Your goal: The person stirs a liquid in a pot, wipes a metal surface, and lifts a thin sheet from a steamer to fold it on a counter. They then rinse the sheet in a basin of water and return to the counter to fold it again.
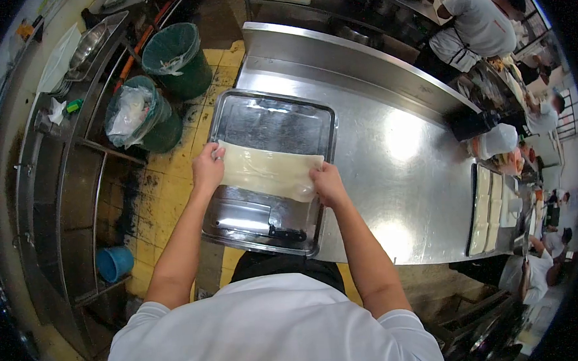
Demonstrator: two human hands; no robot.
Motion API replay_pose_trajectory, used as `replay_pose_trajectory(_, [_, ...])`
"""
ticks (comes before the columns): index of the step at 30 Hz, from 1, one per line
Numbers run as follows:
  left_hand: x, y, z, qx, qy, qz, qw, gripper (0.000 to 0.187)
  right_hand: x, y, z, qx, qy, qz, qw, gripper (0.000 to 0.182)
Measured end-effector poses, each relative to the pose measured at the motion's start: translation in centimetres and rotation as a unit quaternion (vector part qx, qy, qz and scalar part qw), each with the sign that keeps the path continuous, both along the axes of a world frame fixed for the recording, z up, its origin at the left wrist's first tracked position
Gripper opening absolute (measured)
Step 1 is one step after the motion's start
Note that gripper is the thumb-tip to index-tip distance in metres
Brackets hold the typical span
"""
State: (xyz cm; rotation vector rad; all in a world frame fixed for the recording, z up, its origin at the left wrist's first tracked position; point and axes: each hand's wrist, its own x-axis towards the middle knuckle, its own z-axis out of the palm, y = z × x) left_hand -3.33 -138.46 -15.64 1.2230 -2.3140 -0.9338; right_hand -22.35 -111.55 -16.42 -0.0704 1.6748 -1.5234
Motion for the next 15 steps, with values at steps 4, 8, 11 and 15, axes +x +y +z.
replay_pose_trajectory(4, [-0.2, -0.4, -0.7, 0.005, -0.022, -0.011, 1.0, 0.027, -0.4, 0.3, -1.0, 0.009, -0.001, 0.008, 1.0, 0.032])
replay_pose_trajectory(8, [-0.2, -0.7, -1.5, 0.011, -0.099, -0.037, 0.994, 0.036, -0.8, 0.5, -1.4, 0.032, -0.012, 0.001, 0.999, 0.035])
replay_pose_trajectory(11, [0.2, -0.6, -0.8, 0.015, -0.141, -0.057, 0.988, 0.045, -1.6, 1.0, -2.1, 0.059, 0.05, 0.013, 0.997, 0.042])
replay_pose_trajectory(15, [1.3, -0.1, -0.7, 0.023, -0.161, -0.045, 0.986, 0.052, -0.6, 1.0, 2.9, 0.122, 0.059, -0.017, 0.991, 0.047])
